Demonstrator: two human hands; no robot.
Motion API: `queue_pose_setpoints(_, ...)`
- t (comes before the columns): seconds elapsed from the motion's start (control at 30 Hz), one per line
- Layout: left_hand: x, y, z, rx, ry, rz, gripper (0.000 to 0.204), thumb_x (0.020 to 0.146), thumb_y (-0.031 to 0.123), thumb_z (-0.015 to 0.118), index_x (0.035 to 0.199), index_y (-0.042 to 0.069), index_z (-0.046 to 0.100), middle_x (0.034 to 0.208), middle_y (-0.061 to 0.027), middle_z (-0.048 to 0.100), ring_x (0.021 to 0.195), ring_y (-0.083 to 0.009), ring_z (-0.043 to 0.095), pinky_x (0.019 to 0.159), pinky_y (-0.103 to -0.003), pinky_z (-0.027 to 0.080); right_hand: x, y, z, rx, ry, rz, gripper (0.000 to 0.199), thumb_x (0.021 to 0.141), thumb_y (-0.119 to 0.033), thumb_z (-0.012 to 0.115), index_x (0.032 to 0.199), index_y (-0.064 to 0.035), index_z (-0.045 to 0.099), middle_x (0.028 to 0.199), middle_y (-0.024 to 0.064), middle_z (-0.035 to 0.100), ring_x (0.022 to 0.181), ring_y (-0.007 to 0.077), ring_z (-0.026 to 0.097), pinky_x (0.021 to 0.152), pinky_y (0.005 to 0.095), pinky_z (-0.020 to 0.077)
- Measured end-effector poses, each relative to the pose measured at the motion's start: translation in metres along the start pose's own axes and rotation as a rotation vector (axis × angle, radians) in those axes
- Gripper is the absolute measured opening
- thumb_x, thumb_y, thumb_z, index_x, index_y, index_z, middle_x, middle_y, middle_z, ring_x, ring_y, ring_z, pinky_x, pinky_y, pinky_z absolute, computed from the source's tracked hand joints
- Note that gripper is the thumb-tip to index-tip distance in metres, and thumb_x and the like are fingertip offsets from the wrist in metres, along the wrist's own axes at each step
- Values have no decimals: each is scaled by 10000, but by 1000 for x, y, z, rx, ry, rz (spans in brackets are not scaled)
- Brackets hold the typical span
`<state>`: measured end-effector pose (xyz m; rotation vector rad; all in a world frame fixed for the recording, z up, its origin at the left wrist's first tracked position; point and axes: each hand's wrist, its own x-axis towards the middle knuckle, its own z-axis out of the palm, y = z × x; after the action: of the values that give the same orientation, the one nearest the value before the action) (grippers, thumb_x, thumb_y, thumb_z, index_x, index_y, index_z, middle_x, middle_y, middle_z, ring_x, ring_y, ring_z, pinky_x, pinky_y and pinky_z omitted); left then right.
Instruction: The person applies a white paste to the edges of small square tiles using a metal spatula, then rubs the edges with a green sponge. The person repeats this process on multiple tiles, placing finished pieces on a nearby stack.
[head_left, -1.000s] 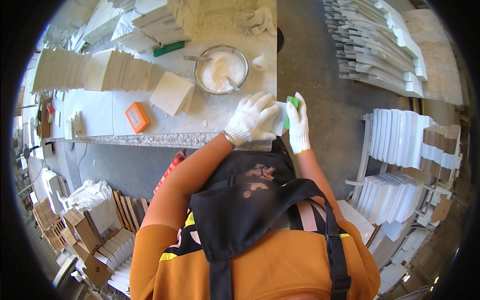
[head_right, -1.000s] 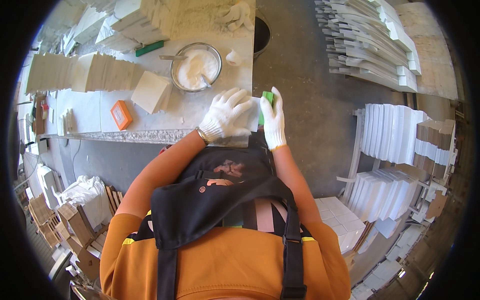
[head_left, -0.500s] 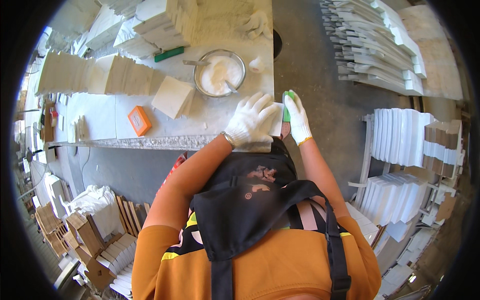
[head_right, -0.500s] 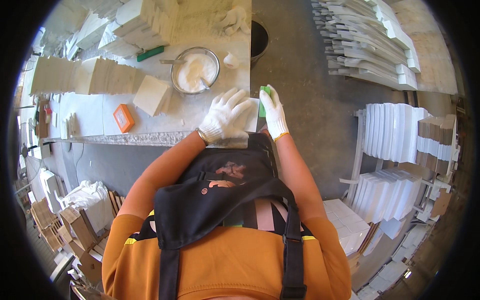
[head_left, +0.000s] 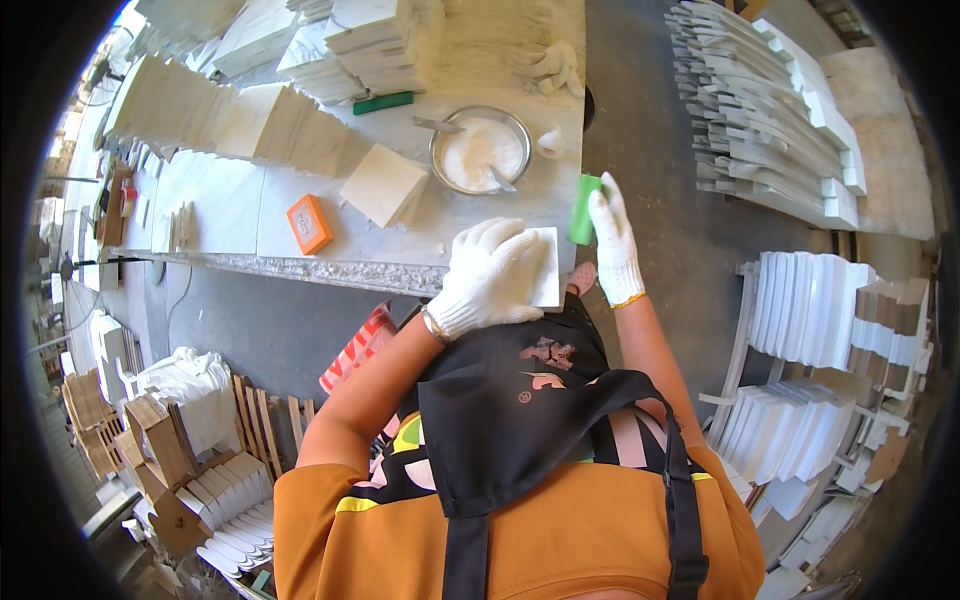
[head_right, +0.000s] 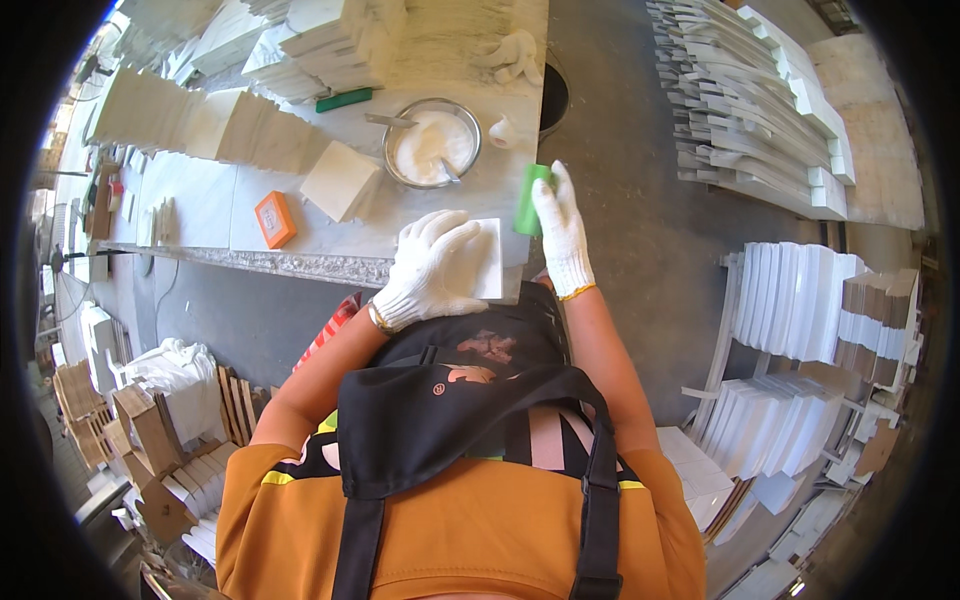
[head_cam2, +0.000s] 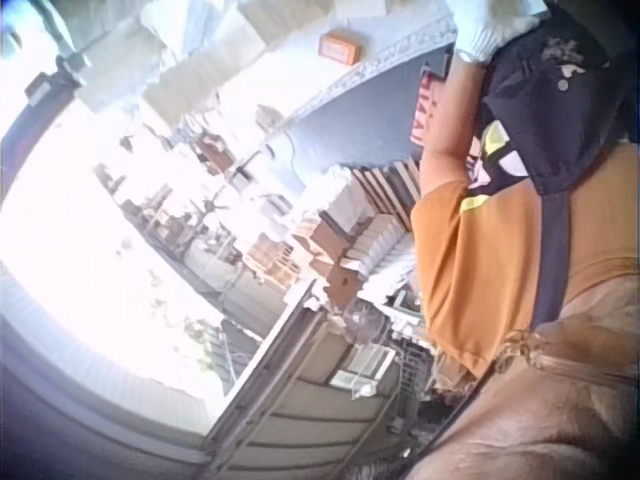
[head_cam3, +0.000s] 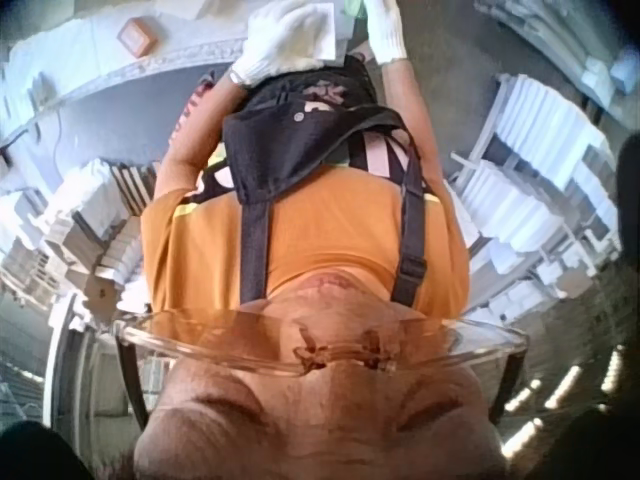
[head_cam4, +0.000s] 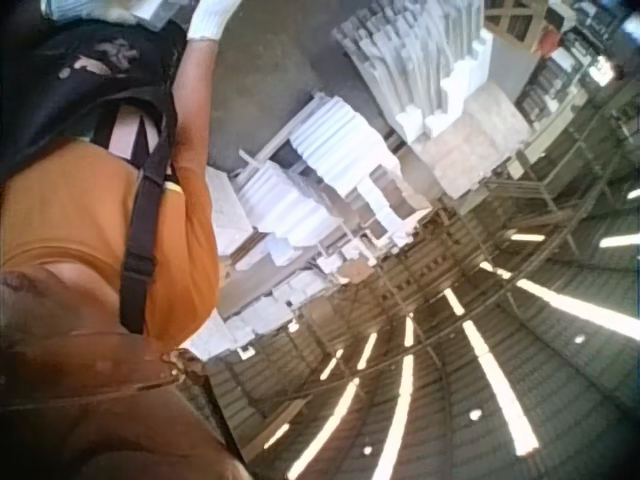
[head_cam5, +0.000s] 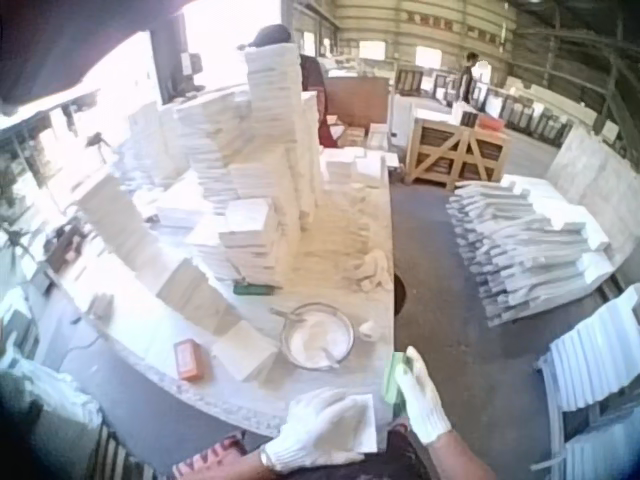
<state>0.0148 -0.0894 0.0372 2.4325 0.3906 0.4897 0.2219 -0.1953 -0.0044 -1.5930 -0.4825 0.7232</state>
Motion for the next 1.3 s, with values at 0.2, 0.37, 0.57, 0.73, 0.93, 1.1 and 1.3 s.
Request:
queue_pose_setpoints(0.2, -16, -1, -17, -77, 123, -69, 1026, 480, 419, 935, 1355, 84, 517, 1398, -184, 499, 1294, -394, 465, 1080, -494, 357, -35, -37, 6, -138, -184, -20, 736, 941, -265, 667, 1525, 1, 306, 1483, 202, 439, 1344, 298, 464, 1074, 376, 407)
queue_pose_setpoints(0.37, -16, 4, -26, -282, 116, -85, 1013, 498, 430, 939, 1350, 75, 522, 1393, -188, 508, 1290, -373, 483, 1074, -471, 379, -56, -70, 19, 59, -458, -55, 919, 805, -302, 777, 1540, -24, 300, 1525, 178, 399, 1380, 302, 420, 1100, 406, 374)
queue_pose_setpoints(0.57, 6, 17, -35, -178, 71, 105, 1011, 483, 414, 910, 1354, 83, 517, 1371, -179, 514, 1286, -391, 469, 1074, -488, 349, -32, -67, 15, 155, -294, -20, 712, 855, -216, 727, 1474, -27, 430, 1398, 175, 535, 1240, 213, 545, 1018, 336, 457)
queue_pose_setpoints(0.73, 18, 23, -34, -127, 76, 243, 1019, 471, 388, 911, 1361, 93, 512, 1375, -172, 513, 1281, -398, 466, 1061, -516, 338, -32, -82, -6, 58, 24, 22, 436, 983, -271, 588, 1344, -28, 587, 1158, 92, 679, 953, 126, 655, 765, 274, 519)
queue_pose_setpoints(0.93, 33, 25, -32, -79, 86, 358, 1072, 450, 359, 912, 1393, 84, 482, 1394, -180, 501, 1286, -403, 467, 1050, -528, 350, -75, -87, -5, 69, -260, 22, 363, 960, -205, 622, 1257, 4, 630, 1097, 55, 694, 985, 123, 626, 895, 279, 492)
queue_pose_setpoints(1.1, 37, 19, -26, -164, 148, 269, 1151, 494, 383, 929, 1451, 11, 408, 1459, -212, 449, 1359, -415, 413, 1111, -518, 331, -77, -93, -3, 101, -193, 30, 337, 915, -147, 653, 1202, 29, 654, 1072, 72, 704, 965, 120, 631, 869, 280, 502)
queue_pose_setpoints(1.3, 34, 13, -24, -953, -84, -381, 647, 821, 215, 780, 1355, -29, 509, 1251, -110, 601, 1136, -178, 552, 986, -342, 457, -77, -96, -9, 125, -159, 40, 314, 906, -113, 655, 1179, 41, 656, 1049, 73, 704, 937, 112, 631, 855, 275, 506)
